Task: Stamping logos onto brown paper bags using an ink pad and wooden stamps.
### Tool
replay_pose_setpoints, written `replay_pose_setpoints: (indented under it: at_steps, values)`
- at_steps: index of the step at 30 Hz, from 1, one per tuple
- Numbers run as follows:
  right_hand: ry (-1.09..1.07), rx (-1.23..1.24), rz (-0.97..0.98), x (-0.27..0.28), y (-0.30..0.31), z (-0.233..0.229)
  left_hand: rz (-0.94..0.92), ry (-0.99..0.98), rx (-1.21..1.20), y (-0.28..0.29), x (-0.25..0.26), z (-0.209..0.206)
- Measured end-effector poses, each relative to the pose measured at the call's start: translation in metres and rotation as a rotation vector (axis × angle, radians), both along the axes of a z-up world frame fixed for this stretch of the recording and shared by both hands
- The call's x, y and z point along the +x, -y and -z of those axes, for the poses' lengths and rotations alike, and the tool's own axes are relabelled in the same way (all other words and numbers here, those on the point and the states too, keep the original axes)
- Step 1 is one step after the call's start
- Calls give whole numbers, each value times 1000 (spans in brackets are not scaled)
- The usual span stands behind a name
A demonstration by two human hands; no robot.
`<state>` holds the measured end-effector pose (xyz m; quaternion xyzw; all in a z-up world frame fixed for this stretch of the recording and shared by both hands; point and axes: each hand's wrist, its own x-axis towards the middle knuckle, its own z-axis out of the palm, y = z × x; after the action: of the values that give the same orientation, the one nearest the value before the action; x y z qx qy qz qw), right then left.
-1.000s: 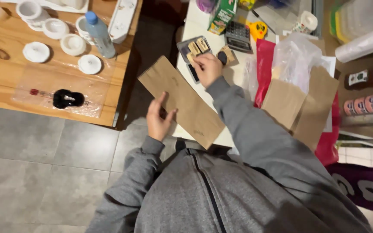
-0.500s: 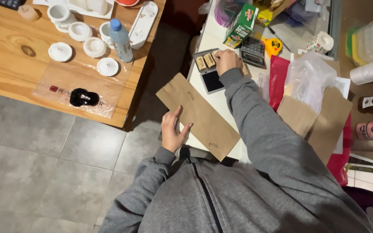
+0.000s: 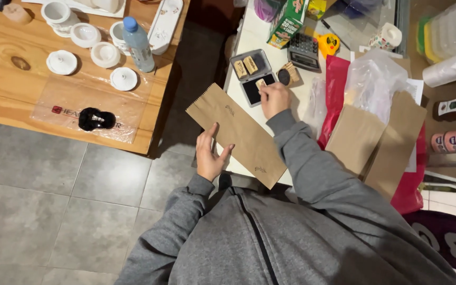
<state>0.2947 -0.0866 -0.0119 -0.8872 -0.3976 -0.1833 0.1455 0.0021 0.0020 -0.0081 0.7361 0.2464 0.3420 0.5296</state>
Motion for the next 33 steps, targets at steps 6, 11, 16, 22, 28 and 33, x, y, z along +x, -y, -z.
replay_pose_setpoints:
  at_steps: [6,11,16,22,28,33]
  values:
    - [-69,52,-14,1,-10,-1,42,-75,-76,0,0,-16]
    - [-151,69,-41,6,22,-2,82,-155,-91,-1,-1,-13]
    - [-258,97,-167,-103,65,-53,104,-157,-128,-4,0,-12]
    - [-141,52,-164,-136,68,-39,108,-158,-140,-2,3,-4]
    - [-337,97,-200,-78,54,-75,109,-168,-127,-6,0,-18]
    - [-99,110,-132,34,15,-8,134,-187,-113,-6,0,-29]
